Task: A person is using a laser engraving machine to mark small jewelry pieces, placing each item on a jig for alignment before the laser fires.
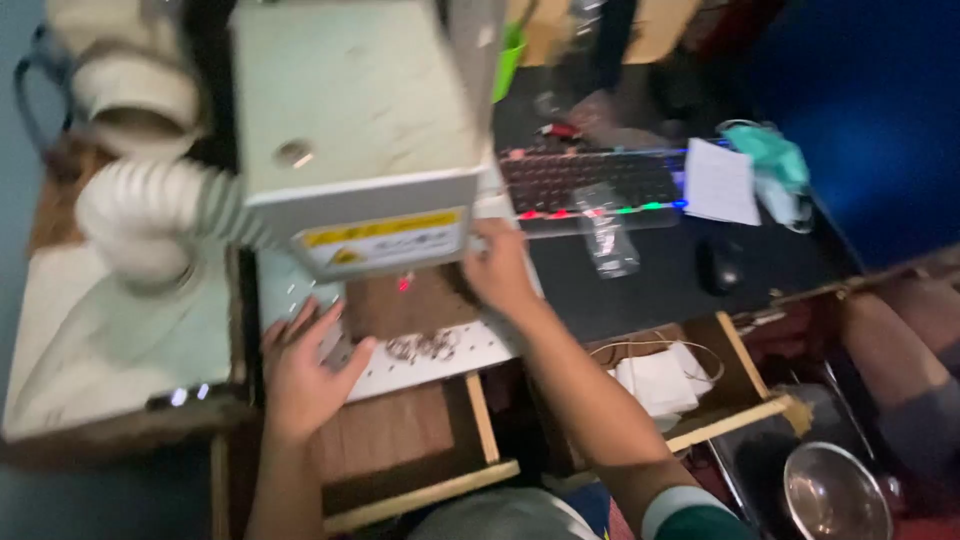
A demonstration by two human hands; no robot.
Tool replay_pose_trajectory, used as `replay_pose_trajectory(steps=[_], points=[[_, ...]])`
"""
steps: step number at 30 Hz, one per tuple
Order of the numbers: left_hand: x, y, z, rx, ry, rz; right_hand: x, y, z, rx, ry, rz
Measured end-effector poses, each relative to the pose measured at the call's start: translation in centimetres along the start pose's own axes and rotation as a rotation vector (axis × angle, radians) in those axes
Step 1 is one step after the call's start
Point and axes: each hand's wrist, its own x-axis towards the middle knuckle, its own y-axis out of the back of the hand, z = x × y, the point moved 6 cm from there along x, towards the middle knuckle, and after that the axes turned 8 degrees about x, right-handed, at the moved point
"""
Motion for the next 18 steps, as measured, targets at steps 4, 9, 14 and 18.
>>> replay_pose_trajectory(steps=[4, 9, 14, 18], points=[[-0.8, -0.2, -0.6, 0.025, 0.008, 0.109, -6.0, 2.4, -5.8, -0.003, 0.138, -0.059], [-0.4, 0.0, -0.2, -0.079, 0.013, 0.069, -11.4, 0.6, -6.0, -0.123, 0.095, -0.24], [-0.5, 0.1, 0.2, -0.098, -0.001, 0.072, -12.6, -0.8, -6.8, -0.249, 0.173, -0.182], [-0.4, 0.3, 0.1, -0.096, 0.016, 0.043, -12.3, -1.4, -6.6, -0.261, 0.168, -0.161]])
